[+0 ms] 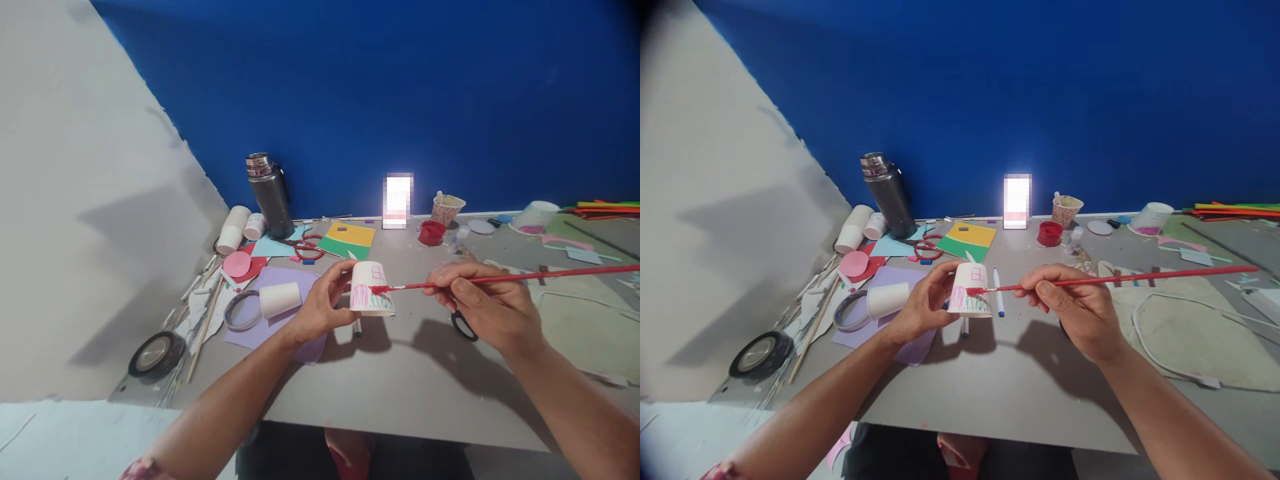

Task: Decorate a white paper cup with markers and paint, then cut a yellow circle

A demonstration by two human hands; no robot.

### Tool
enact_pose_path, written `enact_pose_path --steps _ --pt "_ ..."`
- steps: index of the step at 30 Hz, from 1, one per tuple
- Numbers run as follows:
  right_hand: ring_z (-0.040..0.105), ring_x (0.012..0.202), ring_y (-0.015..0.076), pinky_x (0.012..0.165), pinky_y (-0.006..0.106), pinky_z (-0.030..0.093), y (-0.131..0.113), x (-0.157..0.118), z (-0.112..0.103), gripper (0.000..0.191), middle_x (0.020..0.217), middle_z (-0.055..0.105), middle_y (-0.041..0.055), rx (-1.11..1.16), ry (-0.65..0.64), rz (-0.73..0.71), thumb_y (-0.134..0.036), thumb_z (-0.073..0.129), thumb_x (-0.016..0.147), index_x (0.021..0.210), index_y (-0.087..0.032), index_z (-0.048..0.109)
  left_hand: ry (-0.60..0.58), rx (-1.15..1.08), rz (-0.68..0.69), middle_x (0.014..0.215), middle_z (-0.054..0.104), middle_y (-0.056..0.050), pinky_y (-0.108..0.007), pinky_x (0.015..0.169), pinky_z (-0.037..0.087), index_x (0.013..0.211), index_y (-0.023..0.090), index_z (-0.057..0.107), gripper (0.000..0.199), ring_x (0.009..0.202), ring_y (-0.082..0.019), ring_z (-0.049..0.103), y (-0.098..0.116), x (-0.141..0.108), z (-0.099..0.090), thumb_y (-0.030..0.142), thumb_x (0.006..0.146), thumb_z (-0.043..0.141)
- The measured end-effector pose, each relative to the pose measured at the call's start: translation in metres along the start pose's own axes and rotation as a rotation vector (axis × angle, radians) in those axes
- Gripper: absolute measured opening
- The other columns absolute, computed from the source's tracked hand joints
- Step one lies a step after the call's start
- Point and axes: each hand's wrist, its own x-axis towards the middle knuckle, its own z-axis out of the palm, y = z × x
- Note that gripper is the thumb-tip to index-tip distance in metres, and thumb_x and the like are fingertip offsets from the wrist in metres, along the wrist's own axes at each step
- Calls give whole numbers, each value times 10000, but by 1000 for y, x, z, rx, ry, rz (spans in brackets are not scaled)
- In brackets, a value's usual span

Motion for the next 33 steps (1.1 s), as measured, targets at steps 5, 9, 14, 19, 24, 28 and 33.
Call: enact_pose_path --steps 5,9,14,19,24,28,33 --pt "684 769 189 560 303 511 1 -2 -1 134 936 781 51 -10 -7 -14 -387 739 990 993 -294 836 -12 -10 15 1411 611 -99 -535 1166 441 1356 288 622 715 1350 -337 583 -2 1 0 151 698 866" --pt "682 778 188 576 307 514 2 -3 -1 133 953 784 50 -23 -18 -31 -362 714 1011 1012 -299 830 -16 -9 -1 1406 605 -108 -528 1164 441 1367 277 615 718 1326 -327 596 -2 0 -1 155 707 871" --pt "678 750 183 570 299 523 0 0 -1 136 922 793 54 -38 -38 -58 -358 713 1011 1017 -288 830 -7 -3 -7 1425 589 -106 -487 1163 449 1360 267 622 705 1346 -326 581 -1 0 0 160 709 870" --pt "680 694 164 523 269 528 -5 4 -2 143 897 796 41 -12 34 -92 -406 748 983 973 -297 839 -6 -9 -14 1430 595 -98 -479 1164 447 1363 274 622 715 1360 -329 579 2 0 1 134 703 861" --pt "690 704 166 518 266 530 -7 5 -3 141 892 798 30 -26 21 -95 -418 738 990 976 -322 840 -5 -4 -7 1426 596 -104 -486 1156 452 1359 273 629 703 1354 -335 587 4 0 3 133 708 855" --pt "685 699 166 522 269 530 -7 5 -3 139 895 796 35 -20 19 -87 -411 735 993 977 -314 833 -13 -5 5 1416 609 -105 -490 1156 452 1357 273 627 697 1363 -343 585 4 0 3 146 710 856" --pt "695 720 170 529 270 525 -4 3 -2 132 912 788 50 -16 14 -98 -370 724 1001 997 -287 827 -21 16 8 1402 622 -104 -489 1151 452 1369 281 612 718 1358 -340 587 2 -1 3 118 709 841"
